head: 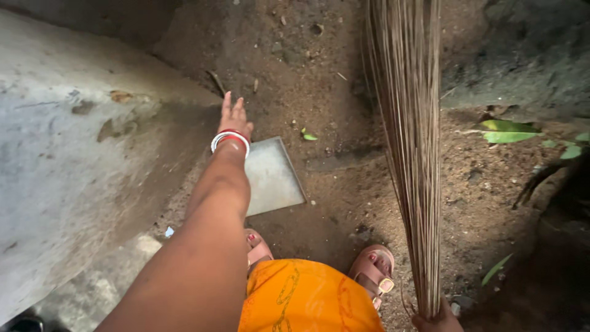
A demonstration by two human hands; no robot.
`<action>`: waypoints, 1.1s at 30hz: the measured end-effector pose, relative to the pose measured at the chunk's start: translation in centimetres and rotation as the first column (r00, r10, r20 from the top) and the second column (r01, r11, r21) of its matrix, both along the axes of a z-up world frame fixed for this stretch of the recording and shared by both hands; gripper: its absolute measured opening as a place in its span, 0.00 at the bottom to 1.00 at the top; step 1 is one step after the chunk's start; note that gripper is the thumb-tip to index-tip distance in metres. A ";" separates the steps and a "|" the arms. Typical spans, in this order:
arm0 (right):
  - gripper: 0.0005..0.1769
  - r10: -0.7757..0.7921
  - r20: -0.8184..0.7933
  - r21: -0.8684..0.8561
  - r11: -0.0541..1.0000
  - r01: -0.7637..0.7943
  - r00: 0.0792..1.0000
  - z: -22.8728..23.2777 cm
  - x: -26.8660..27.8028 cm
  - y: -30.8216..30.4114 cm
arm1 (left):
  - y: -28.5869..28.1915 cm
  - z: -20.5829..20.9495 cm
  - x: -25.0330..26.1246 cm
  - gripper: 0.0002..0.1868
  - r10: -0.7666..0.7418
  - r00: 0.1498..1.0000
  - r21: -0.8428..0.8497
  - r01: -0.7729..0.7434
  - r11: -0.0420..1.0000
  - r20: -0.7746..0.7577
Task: The person sweeps dirt and debris from an outdoor ground surface into a dustpan using a broom.
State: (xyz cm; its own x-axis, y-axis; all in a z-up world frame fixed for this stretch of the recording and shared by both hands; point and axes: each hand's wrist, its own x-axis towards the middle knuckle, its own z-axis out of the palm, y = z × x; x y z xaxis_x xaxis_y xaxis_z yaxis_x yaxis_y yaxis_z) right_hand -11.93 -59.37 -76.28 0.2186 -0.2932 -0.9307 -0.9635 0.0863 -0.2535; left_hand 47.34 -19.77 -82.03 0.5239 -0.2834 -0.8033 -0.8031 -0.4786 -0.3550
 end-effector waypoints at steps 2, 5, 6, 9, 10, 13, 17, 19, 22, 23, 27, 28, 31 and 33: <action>0.49 0.093 -0.090 -0.061 0.993 -0.099 0.992 0.0 -0.1 -0.3 | -0.2 0.8 0.2 0.22 -0.006 1.000 0.017 0.006 1.000 0.011; 0.46 0.226 -0.171 -0.133 0.959 -0.249 0.959 0.0 -0.1 -1.0 | 0.0 1.1 0.2 0.22 0.005 0.999 0.075 -0.003 0.997 -0.035; 0.45 0.268 -0.153 -0.157 0.944 -0.291 0.951 0.1 0.0 -0.8 | 0.7 1.2 0.4 0.21 0.021 0.996 0.116 -0.010 0.993 -0.087; 0.58 0.399 -0.320 -0.230 0.847 -0.479 0.860 1.3 0.7 -1.1 | 2.2 0.1 0.8 0.21 0.067 0.992 0.115 -0.055 0.992 -0.105; 0.58 0.400 -0.316 -0.226 0.849 -0.478 0.860 1.9 1.2 -1.1 | 2.7 -0.3 0.7 0.20 0.092 0.989 0.114 -0.079 0.990 -0.116; 0.49 0.406 -0.307 -0.154 0.871 -0.466 0.861 4.6 3.0 -0.4 | 3.8 -0.3 -1.0 0.19 0.179 0.972 0.105 -0.164 0.981 -0.153; 0.49 0.350 -0.262 -0.247 0.877 -0.413 0.899 10.2 6.0 0.0 | 4.4 4.2 -6.0 0.18 0.262 0.943 0.028 -0.262 0.965 -0.206; 0.46 0.352 -0.276 -0.255 0.871 -0.421 0.895 13.6 7.3 -0.5 | 5.0 8.3 -8.3 0.18 0.299 0.929 -0.010 -0.308 0.951 -0.218; 0.46 0.353 -0.244 -0.292 0.861 -0.416 0.903 19.2 8.9 -1.5 | 5.8 15.3 -11.0 0.18 0.353 0.909 0.013 -0.359 0.933 -0.220; 0.46 0.354 -0.235 -0.301 0.859 -0.414 0.905 21.2 9.5 -1.8 | 5.9 17.6 -11.7 0.18 0.350 0.913 -0.007 -0.360 0.933 -0.207; 0.46 0.379 -0.205 -0.314 0.848 -0.427 0.903 29.0 11.5 -3.7 | 6.3 27.1 -14.2 0.20 0.533 0.796 -0.114 -0.581 0.806 -0.286; 0.46 0.387 -0.192 -0.318 0.845 -0.430 0.902 30.8 12.1 -4.6 | 6.5 29.5 -15.1 0.20 0.597 0.733 -0.146 -0.663 0.734 -0.327; 0.46 0.408 -0.154 -0.343 0.832 -0.436 0.900 38.0 14.8 -6.9 | 6.9 36.2 -17.7 0.22 0.810 0.156 -0.166 -0.983 0.073 -0.565; 0.46 0.421 -0.127 -0.362 0.823 -0.438 0.898 42.6 16.2 -8.0 | 6.6 40.3 -18.7 0.25 0.730 -0.103 -0.116 -0.963 -0.242 -0.675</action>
